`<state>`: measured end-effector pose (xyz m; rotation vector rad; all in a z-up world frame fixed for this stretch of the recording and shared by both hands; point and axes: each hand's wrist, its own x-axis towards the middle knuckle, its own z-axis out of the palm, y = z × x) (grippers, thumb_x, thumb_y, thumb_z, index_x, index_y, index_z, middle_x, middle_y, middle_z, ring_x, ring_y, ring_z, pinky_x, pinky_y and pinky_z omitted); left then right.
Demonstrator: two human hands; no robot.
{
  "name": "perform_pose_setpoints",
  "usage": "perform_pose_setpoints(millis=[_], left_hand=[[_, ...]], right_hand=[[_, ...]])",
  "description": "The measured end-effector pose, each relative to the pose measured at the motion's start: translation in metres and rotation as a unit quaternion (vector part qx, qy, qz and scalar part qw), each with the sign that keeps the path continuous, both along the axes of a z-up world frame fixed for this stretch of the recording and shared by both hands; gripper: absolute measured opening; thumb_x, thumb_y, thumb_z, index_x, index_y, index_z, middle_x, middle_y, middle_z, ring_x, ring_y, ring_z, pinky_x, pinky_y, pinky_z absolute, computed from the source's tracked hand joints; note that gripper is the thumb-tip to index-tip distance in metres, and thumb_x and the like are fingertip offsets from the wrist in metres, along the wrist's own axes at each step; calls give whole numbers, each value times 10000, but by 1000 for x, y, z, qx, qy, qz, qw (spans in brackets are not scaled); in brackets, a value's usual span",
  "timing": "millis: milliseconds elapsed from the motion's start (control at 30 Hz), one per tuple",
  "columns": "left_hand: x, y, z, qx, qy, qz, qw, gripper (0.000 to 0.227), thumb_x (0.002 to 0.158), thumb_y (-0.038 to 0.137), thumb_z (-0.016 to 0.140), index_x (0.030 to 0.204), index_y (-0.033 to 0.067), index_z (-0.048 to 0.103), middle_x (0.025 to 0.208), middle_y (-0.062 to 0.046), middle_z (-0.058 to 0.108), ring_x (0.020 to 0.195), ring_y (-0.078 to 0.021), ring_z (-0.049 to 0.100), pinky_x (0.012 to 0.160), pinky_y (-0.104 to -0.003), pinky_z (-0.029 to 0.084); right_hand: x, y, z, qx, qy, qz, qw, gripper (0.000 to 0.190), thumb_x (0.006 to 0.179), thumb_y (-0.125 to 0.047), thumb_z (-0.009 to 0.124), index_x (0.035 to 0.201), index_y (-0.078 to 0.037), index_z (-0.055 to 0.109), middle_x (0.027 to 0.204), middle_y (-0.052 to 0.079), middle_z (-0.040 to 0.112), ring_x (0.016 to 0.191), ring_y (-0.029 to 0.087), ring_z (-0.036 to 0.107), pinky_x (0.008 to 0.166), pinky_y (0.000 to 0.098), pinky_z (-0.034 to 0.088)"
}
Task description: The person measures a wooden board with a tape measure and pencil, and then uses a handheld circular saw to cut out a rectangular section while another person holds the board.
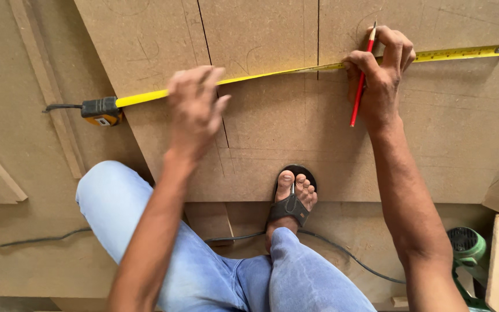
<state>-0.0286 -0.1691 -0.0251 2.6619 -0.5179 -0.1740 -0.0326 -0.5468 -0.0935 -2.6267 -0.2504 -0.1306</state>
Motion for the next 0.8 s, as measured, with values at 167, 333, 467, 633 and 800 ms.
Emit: perform_pose_setpoints(millis=[167, 333, 467, 633, 800], left_hand=[[13, -52, -26, -43, -16, 14, 999, 210, 992, 149, 834, 1170, 138, 723, 1113, -28, 652, 1126, -214, 588, 1057, -420, 399], [17, -29, -31, -24, -32, 12, 999, 96, 1002, 164, 816, 1069, 145, 750, 1015, -24, 676, 1038, -213, 590, 1007, -396, 377], [14, -4, -17, -10, -24, 26, 999, 82, 1015, 170, 810, 1072, 153, 752, 1023, -16, 683, 1052, -209, 596, 1021, -401, 375], [14, -16, -26, -25, -40, 8, 999, 105, 1023, 191, 810, 1096, 142, 752, 1036, -22, 674, 1039, -205, 593, 1002, -397, 392], [14, -34, -25, -45, -37, 16, 998, 109, 1010, 173, 816, 1070, 130, 736, 1009, -10, 644, 1029, -198, 590, 1001, -394, 404]], right_hand=[[8, 19, 3, 28, -17, 28, 999, 204, 998, -324, 848, 1068, -154, 760, 1457, 86, 554, 1391, 317, 452, 1145, 492, 321], [16, 23, 9, 39, -9, 37, 999, 160, 1038, -265, 846, 1104, -147, 761, 1456, 81, 551, 1399, 304, 457, 1168, 469, 317], [10, 17, 12, 31, -3, 26, 999, 136, 1031, -244, 857, 1068, -150, 766, 1462, 66, 558, 1404, 286, 463, 1172, 455, 324], [9, 19, 6, 30, -29, 14, 999, 106, 1003, -252, 840, 1069, -192, 782, 1441, 45, 572, 1382, 274, 468, 1162, 453, 330], [9, 19, 3, 19, -35, 15, 999, 117, 1019, -267, 864, 1064, -212, 772, 1439, 30, 567, 1383, 266, 468, 1175, 450, 332]])
